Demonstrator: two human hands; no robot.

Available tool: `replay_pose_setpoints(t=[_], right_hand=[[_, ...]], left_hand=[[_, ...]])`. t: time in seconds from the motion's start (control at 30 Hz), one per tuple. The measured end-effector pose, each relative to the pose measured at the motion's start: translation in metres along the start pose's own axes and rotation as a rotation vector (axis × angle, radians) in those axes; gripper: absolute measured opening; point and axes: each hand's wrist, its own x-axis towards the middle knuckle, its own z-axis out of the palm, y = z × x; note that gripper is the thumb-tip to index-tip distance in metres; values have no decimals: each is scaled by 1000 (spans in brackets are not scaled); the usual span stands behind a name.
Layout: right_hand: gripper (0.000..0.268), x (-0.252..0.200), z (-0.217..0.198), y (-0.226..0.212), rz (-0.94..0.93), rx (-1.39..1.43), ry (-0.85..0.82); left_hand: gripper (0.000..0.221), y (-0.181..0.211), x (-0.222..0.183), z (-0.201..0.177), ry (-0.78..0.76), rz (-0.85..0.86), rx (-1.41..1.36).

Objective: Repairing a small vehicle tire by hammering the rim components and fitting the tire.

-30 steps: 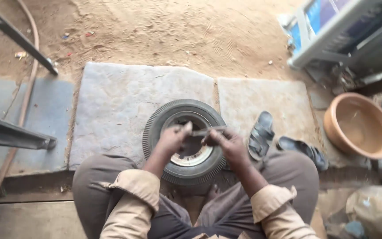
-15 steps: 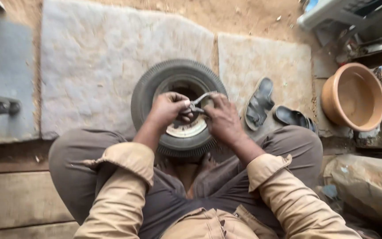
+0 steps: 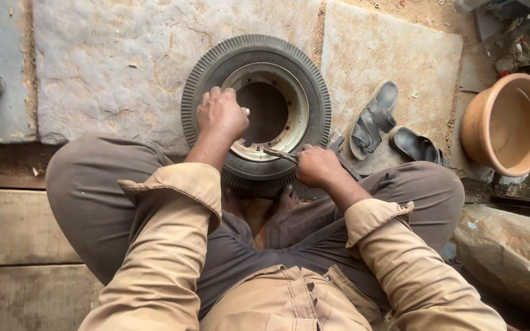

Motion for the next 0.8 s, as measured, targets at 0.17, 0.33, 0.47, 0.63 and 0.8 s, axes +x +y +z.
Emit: replay_pose_setpoints(t=[0.17,0.33,0.47,0.63,0.8], right_hand=[[31,6,-4,-19,47,-248,-11],[30,18,1,-32,35,-324,-9],[30,22,3,-41,25,-317,-46],[31,23,3,-47,60,-265,-62],[32,23,10,-44,40,-186,-31]], left_hand=[[52,2,-1,-5,-117,-38,18],[51,5,-1,-5,-123,-28,20],[51,3,-4,-6,-112,-29,29],[55,-7,-5,-7,-149,-76,86],[60,-26,9,20,-216,-85,226]])
